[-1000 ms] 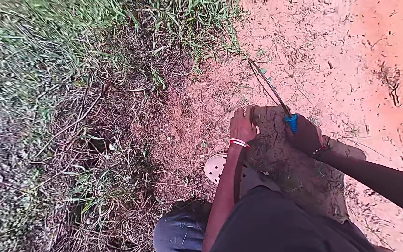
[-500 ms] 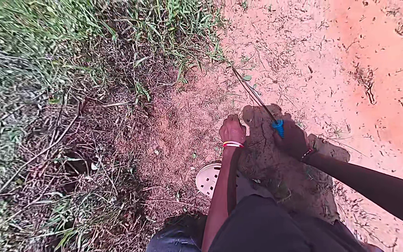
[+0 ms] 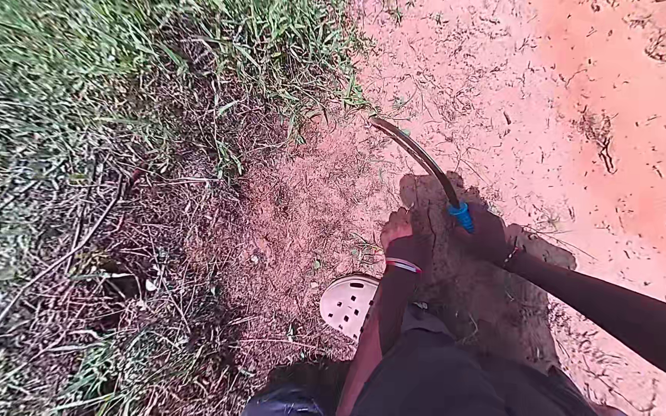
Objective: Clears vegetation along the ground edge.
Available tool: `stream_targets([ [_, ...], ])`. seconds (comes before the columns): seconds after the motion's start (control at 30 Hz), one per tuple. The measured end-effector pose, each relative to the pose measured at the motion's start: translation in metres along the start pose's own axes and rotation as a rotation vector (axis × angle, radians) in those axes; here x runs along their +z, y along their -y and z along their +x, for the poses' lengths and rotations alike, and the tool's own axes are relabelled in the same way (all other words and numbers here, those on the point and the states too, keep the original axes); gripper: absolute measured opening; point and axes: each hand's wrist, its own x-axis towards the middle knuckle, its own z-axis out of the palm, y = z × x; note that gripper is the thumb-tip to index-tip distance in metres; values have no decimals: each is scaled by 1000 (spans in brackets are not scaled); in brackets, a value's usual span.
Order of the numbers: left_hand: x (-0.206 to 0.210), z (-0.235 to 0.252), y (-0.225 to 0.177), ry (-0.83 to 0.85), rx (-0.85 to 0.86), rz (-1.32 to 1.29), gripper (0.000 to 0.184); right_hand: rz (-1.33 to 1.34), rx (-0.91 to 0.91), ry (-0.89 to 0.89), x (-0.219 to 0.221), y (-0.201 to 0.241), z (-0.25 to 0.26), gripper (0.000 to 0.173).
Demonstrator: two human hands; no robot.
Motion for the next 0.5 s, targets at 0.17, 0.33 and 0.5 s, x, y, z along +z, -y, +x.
stream_targets([
  [0.17,19,-12,-2,-222,125,-58,34,12,6,18,0,-3,0,47],
  [0.33,-33,41,39,-506,201,26,27,152,10,-71,3,-18,0,50],
  [0.5,-62,66,67,-402,134,-74,22,193,139,-95,3,-14,-2,49],
])
